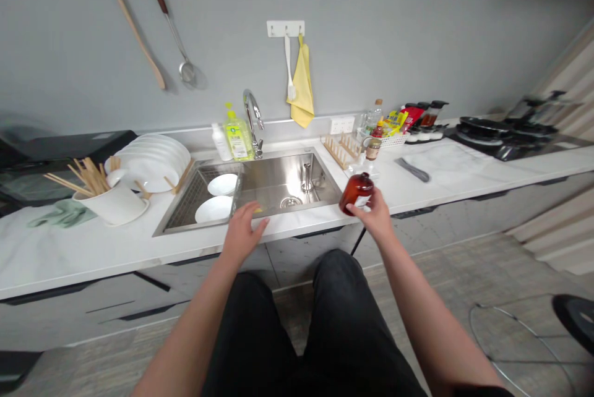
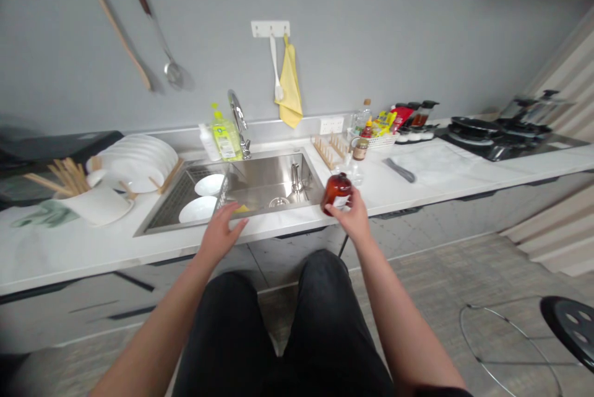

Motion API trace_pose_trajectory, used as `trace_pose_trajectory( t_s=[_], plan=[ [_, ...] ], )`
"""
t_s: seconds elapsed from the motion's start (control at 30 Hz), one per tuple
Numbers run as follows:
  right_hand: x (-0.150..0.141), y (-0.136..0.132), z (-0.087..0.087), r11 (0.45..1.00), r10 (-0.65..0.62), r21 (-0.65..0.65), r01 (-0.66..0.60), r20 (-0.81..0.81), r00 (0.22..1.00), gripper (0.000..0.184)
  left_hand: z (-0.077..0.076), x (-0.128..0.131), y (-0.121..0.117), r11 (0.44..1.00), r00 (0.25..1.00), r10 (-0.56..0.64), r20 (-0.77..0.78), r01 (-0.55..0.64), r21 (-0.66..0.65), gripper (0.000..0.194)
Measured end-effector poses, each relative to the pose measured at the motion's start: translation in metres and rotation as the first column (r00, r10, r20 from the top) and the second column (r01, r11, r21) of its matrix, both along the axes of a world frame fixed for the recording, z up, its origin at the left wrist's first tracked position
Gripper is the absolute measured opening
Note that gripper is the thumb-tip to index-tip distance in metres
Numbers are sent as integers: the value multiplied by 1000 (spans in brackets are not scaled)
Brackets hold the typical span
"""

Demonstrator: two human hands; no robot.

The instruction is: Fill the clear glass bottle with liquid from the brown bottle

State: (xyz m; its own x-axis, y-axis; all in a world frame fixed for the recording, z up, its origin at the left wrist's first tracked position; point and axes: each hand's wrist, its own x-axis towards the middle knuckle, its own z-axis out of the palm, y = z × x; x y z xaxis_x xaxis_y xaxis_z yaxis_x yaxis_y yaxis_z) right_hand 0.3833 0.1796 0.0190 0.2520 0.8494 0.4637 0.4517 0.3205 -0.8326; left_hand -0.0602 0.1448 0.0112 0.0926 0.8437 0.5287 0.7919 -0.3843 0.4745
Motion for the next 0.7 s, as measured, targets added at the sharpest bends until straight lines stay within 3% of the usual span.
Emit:
trace_pose_trajectory(
  t_s=[0.07,0.17,0.27,0.4,0.5,0.57,0.6,0.63,0.7],
  plan=[
    [49,23,-1,982,-189,-25,189,5,982,102,-4,-31,14,992,982,124,-146,-125,5,50],
    [102,50,-5,931,-357,-69,358,26,934,105,-12,-56,27,970,938,231,-258,-243,-16,55],
    [126,69,-14,908,-400,-112,403,47,915,105,-19,-60,30,966,926,241,-290,-258,-22,60],
    [132,82,-21,918,-361,-145,368,75,930,113,-23,-57,29,957,923,273,-271,-289,-18,63],
    [116,76,-17,893,-442,-23,449,131,887,121,-23,-57,29,954,923,282,-261,-299,-26,64],
    [85,61,-16,848,-527,159,505,169,833,103,-22,-57,29,952,920,288,-264,-306,-27,64],
    [63,51,-17,860,-501,218,461,187,845,86,-22,-57,29,950,918,294,-267,-312,-27,64],
    [37,40,-19,907,-398,240,345,228,889,70,-23,-57,29,948,915,298,-270,-317,-26,65],
    [-21,22,-25,984,-56,177,-5,339,939,52,-23,-57,29,946,913,306,-270,-324,-24,66]
  ],
)
